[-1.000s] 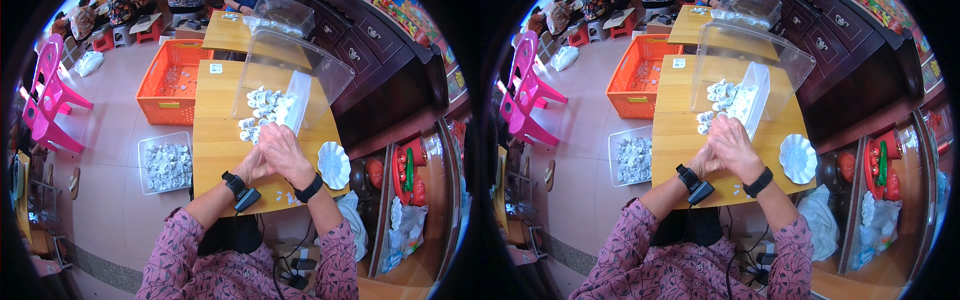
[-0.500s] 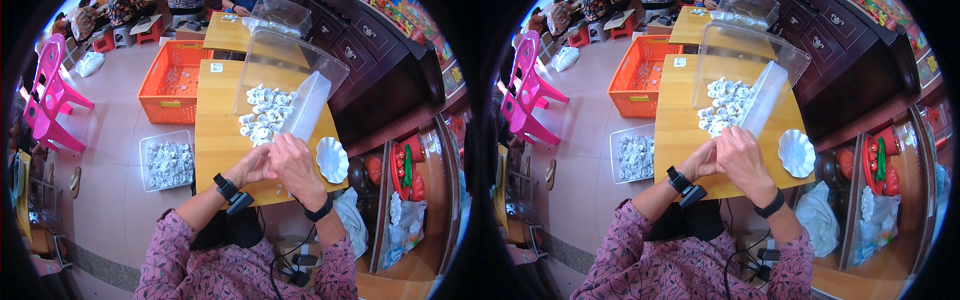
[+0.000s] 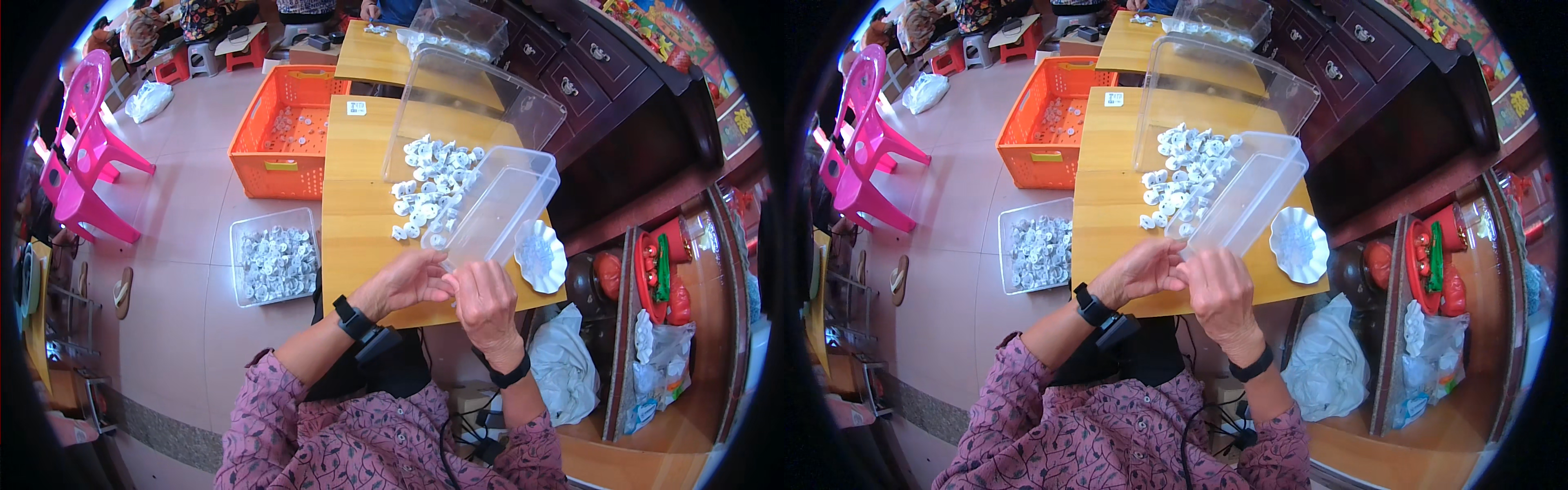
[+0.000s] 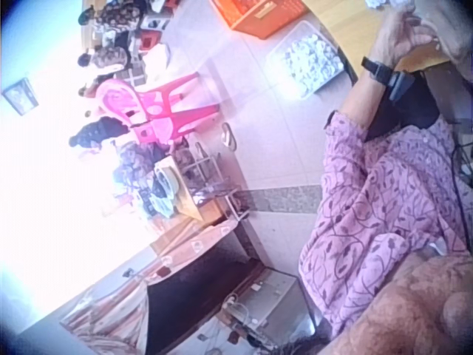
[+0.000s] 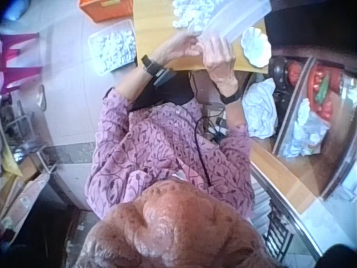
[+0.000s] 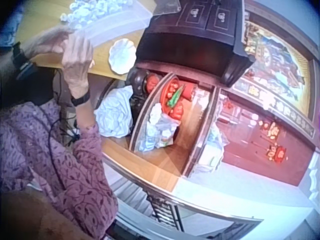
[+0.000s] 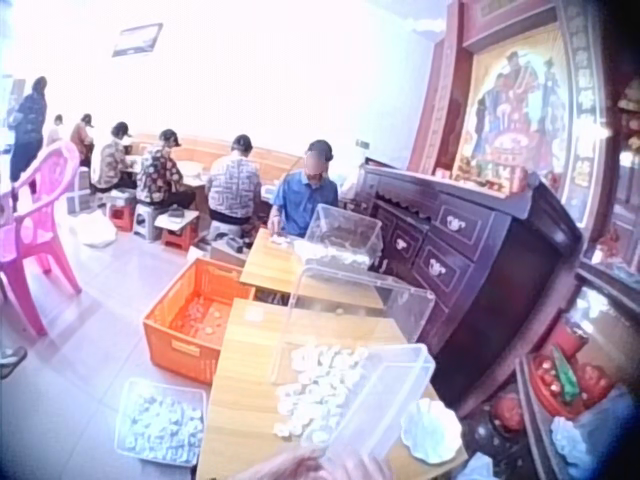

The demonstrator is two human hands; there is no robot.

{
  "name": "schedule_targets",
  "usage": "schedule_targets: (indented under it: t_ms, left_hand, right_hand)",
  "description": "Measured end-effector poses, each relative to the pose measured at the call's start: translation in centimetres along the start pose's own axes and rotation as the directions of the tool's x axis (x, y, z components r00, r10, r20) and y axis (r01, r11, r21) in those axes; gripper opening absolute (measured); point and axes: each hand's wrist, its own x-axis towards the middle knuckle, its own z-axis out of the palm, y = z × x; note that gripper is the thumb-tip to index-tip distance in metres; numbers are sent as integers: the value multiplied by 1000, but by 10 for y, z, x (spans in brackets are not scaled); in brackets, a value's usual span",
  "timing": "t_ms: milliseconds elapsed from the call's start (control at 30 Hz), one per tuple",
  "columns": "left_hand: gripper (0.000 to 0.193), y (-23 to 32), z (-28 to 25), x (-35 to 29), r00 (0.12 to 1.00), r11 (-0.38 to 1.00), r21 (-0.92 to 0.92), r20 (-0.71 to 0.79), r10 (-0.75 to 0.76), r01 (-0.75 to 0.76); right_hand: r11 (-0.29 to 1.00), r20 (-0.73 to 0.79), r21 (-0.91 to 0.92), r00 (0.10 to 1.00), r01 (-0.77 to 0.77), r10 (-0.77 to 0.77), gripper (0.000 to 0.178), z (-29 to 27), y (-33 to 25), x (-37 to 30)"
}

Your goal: Assembling small white plastic components at a workshop table.

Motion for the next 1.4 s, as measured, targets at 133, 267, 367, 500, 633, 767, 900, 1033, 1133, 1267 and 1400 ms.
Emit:
schedule_targets:
  t_ms: [133,267,367,500,633,767,900,1033,1133,1267,1400]
  left_hand:
    - [31,-5,0,-33,995,997,53,-84,54,-49]
    - [31,-5,0,-87,980,983,118,-124,158,-143]
    - [23,1,1,-124,924,941,196,-217,316,-276]
    - [25,20,-29,-164,790,853,275,-330,517,-444]
    - [27,67,-71,-179,713,833,260,-432,552,-488]
    - [25,137,-73,-138,641,748,322,-386,664,-581]
    - [26,228,-119,-86,657,758,382,-382,651,-529]
    - [35,278,-118,-13,665,748,405,-353,658,-526]
    - [34,298,-117,32,627,725,381,-365,688,-574]
    - [47,322,-121,73,617,707,399,-347,706,-585]
    - [39,345,-122,112,540,694,422,-437,719,-583]
  right_hand:
    - [998,-117,54,993,33,-27,17,-4,-16,-19]
    - [970,-40,214,993,113,-107,20,-3,-37,-29]
    - [919,-146,350,980,180,-137,30,11,-53,-27]
    - [891,-178,435,983,128,-54,36,28,-59,-32]
    - [864,-152,501,988,49,32,33,61,-55,-44]
    - [855,-59,516,994,-50,94,30,84,-50,-59]
    - [826,-11,552,990,-112,142,28,99,-58,-65]
    - [800,33,571,979,-184,201,25,109,-57,-78]
    - [776,95,569,960,-270,265,23,106,-56,-76]
    - [767,132,564,950,-306,282,23,107,-57,-77]
    - [740,193,570,934,-357,302,26,108,-57,-77]
